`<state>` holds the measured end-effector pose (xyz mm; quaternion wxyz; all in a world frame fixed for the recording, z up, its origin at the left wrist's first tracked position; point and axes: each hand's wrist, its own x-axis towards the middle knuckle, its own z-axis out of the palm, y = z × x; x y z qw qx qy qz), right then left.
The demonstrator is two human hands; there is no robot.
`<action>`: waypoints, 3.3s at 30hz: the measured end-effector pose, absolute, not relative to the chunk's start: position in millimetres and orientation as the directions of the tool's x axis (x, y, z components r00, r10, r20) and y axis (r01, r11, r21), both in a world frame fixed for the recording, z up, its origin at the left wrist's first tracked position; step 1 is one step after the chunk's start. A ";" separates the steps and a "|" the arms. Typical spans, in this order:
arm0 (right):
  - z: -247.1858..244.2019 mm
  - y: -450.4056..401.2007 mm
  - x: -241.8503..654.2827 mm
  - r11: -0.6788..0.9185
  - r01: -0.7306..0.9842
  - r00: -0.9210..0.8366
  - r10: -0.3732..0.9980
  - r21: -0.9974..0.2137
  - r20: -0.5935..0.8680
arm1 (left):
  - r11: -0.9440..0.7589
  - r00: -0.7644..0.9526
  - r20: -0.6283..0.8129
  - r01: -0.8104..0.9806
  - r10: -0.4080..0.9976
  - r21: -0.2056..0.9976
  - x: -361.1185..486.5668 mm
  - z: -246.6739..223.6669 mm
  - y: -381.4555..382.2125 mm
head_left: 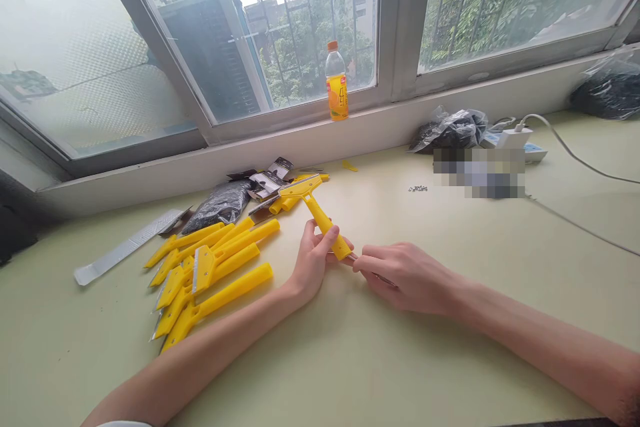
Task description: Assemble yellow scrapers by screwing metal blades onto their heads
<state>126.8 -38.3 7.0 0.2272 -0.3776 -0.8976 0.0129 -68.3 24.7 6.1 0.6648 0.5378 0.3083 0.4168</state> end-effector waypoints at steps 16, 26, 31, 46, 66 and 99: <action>9.8 -37.1 125.8 0.496 0.814 -0.372 0.845 -0.301 0.385 | 0.066 0.405 0.028 -0.217 0.914 0.974 -67.3 6.0 25.4; 10.4 -34.1 134.2 0.472 0.823 -0.283 0.823 -0.315 0.493 | 0.064 0.409 0.033 -0.220 0.912 0.973 -66.7 7.3 26.0; 2.1 -20.2 146.9 0.481 0.810 -0.218 0.777 -0.335 0.590 | 0.064 0.432 0.030 -0.202 0.901 0.977 -67.2 7.9 24.1; -5.8 -10.3 150.7 0.491 0.772 -0.202 0.792 -0.404 0.576 | 0.077 0.503 0.002 -0.137 0.865 0.988 -66.7 12.5 21.2; -1.2 -18.9 140.2 0.643 0.680 -0.465 0.751 -0.354 0.469 | 0.088 0.575 0.023 -0.164 0.818 0.982 -67.6 13.0 21.5; 7.1 -20.3 150.4 0.617 0.761 -0.407 0.695 -0.201 0.593 | 0.081 0.547 0.005 -0.133 0.837 0.988 -68.4 11.0 23.5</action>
